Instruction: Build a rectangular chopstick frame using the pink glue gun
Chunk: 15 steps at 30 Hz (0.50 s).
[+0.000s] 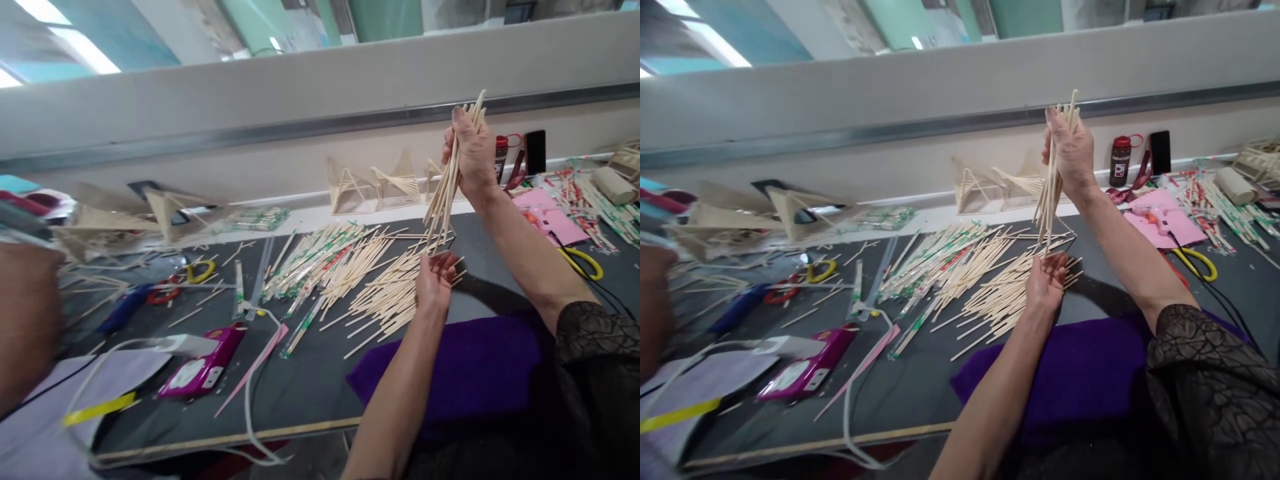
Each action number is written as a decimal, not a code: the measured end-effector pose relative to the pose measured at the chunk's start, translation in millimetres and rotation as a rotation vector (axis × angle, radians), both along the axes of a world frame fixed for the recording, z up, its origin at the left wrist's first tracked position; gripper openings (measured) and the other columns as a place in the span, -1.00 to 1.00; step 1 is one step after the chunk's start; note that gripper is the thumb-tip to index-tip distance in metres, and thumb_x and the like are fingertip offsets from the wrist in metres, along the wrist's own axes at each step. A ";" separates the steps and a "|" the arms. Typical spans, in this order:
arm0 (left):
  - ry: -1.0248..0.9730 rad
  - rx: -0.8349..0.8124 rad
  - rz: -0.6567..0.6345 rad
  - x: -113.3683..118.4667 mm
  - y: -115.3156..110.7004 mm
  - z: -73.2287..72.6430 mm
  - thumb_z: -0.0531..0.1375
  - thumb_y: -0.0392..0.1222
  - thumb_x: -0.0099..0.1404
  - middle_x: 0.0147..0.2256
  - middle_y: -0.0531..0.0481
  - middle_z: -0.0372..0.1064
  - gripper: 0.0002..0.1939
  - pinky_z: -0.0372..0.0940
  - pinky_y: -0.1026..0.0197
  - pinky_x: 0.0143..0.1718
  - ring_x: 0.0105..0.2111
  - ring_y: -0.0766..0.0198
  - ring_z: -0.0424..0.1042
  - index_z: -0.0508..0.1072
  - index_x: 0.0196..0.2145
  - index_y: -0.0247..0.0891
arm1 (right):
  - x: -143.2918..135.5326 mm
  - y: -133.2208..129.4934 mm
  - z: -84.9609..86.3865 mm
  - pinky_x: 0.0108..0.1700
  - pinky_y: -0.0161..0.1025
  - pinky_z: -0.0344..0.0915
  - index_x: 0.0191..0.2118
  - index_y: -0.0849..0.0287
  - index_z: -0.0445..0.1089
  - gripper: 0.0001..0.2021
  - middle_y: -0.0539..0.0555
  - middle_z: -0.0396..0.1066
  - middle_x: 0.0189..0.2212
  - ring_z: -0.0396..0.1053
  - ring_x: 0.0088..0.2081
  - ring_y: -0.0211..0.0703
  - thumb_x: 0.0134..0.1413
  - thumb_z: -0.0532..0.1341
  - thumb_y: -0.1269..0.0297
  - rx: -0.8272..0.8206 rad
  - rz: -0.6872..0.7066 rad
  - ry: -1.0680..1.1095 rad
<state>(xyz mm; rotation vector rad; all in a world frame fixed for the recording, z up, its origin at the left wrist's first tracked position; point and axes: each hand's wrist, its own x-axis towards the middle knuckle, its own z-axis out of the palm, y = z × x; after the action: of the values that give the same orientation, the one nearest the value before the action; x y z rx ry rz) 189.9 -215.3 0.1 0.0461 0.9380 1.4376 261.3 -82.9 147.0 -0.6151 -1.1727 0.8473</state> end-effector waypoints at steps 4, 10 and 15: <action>0.037 -0.055 -0.321 -4.0 0.4 3.9 -0.09 0.01 0.55 -0.50 -0.11 0.49 -0.49 0.17 0.44 -0.69 -0.61 0.39 0.46 0.42 -0.37 -0.39 | 35.2 -17.2 -0.4 -0.58 -0.37 0.21 -0.41 0.04 0.11 -0.49 -0.13 0.18 -0.58 0.23 -0.58 -0.35 0.01 0.30 -0.27 -0.057 -0.035 0.072; 0.499 0.135 -0.419 -4.6 -0.4 -8.2 0.19 0.17 0.35 -0.60 0.00 0.40 -0.55 0.03 0.41 -0.73 -0.72 0.42 0.29 0.40 -0.41 -0.32 | 73.1 -38.8 -35.2 -0.64 -0.40 0.12 -0.44 0.05 0.12 -0.63 -0.17 0.13 -0.64 0.13 -0.66 -0.41 0.17 0.27 -0.01 -0.073 -0.140 0.003; 0.939 0.693 -0.200 15.4 6.4 -14.5 0.54 0.00 -0.17 0.11 -0.15 0.45 -0.20 0.40 0.16 -0.09 0.11 0.06 0.43 0.43 0.04 -0.13 | 78.8 -57.3 -72.7 -0.58 -0.38 0.18 -0.41 0.07 0.19 -0.70 -0.14 0.16 -0.63 0.21 -0.59 -0.36 0.17 0.23 0.01 -0.072 -0.132 -0.104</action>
<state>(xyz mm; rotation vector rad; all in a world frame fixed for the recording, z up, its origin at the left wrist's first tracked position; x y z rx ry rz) 205.3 -208.9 -14.4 1.3827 1.0648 1.4854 340.2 -140.2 74.4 -0.7950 -1.1857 0.7552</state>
